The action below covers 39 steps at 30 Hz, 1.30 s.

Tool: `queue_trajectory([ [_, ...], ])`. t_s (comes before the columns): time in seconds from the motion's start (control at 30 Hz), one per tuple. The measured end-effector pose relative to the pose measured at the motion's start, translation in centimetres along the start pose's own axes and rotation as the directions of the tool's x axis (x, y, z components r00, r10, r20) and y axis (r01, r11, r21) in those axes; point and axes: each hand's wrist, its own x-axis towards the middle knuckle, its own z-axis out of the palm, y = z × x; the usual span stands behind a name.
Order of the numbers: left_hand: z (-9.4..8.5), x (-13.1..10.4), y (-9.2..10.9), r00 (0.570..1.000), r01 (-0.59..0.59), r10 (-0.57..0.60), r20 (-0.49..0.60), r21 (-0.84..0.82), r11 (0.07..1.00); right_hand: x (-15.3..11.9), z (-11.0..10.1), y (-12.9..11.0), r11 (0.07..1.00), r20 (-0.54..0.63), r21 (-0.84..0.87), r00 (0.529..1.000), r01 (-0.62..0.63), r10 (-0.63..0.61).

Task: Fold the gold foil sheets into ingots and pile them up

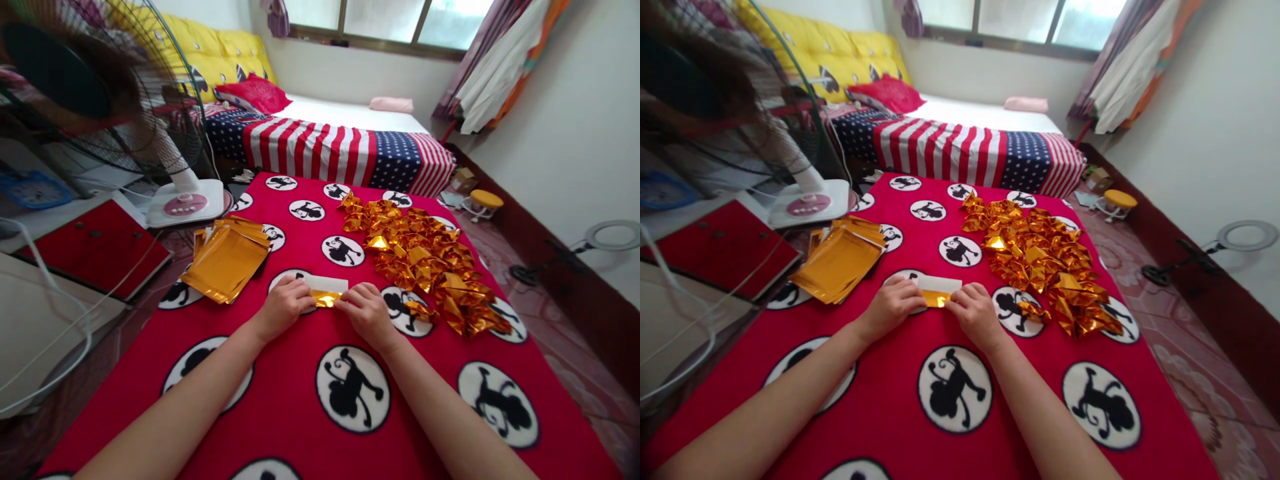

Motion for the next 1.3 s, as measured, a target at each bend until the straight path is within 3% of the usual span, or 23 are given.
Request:
queue_trajectory([
  [0.1,-0.1,-0.9,0.5,0.999,0.017,-0.018,0.045,0.007,1.0,-0.6,-0.3,-0.9,0.999,0.052,0.004,0.997,-0.053,0.052],
  [0.23,-1.0,-0.9,1.7,0.987,0.142,-0.141,0.075,-0.011,0.99,-0.6,-0.4,-2.2,0.971,0.036,0.031,0.971,-0.238,0.237],
  [0.33,-0.7,-0.2,2.6,0.955,0.292,-0.292,0.054,0.013,0.956,0.4,0.6,-3.3,0.908,-0.043,-0.003,0.907,-0.42,0.419],
  [0.5,1.3,1.0,3.6,0.843,0.538,-0.536,-0.048,0.115,0.835,2.1,2.9,-4.8,0.768,-0.214,-0.099,0.768,-0.632,0.604],
  [0.6,1.9,1.1,3.8,0.792,0.611,-0.603,-0.099,0.121,0.782,1.8,3.3,-4.9,0.773,-0.266,-0.093,0.764,-0.627,0.587],
  [0.67,1.8,0.9,3.8,0.777,0.63,-0.622,-0.097,0.114,0.769,1.2,3.1,-4.6,0.785,-0.282,-0.074,0.768,-0.615,0.575],
  [0.83,1.4,0.3,3.4,0.751,0.66,-0.658,-0.056,0.078,0.747,-0.6,2.3,-3.4,0.738,-0.234,-0.025,0.722,-0.674,0.651],
  [0.93,1.4,0.3,3.4,0.744,0.669,-0.667,-0.05,0.067,0.741,-1.0,1.7,-3.0,0.727,-0.218,0.052,0.703,-0.684,0.677],
  [1.07,1.7,0.2,3.4,0.759,0.651,-0.649,-0.055,0.068,0.756,-0.2,1.6,-5.0,0.746,-0.368,0.181,0.659,-0.641,0.656],
  [1.1,1.7,0.1,3.3,0.764,0.645,-0.643,-0.058,0.066,0.761,0.3,1.8,-6.1,0.785,-0.361,0.202,0.7,-0.586,0.616],
  [1.13,1.8,0.1,3.2,0.77,0.638,-0.635,-0.062,0.063,0.767,0.9,2.2,-7.3,0.834,-0.314,0.213,0.773,-0.509,0.551],
  [1.2,1.9,-0.1,3.1,0.777,0.629,-0.624,-0.08,0.058,0.775,2.1,3.2,-9.8,0.893,-0.141,0.225,0.894,-0.389,0.425],
  [1.23,1.8,-0.1,3.0,0.778,0.628,-0.623,-0.086,0.059,0.776,2.6,3.7,-10.7,0.906,-0.058,0.23,0.924,-0.355,0.377],
  [1.3,1.8,-0.1,3.0,0.773,0.634,-0.629,-0.081,0.065,0.771,3.0,4.7,-11.9,0.904,0.033,0.214,0.928,-0.369,0.371],
])
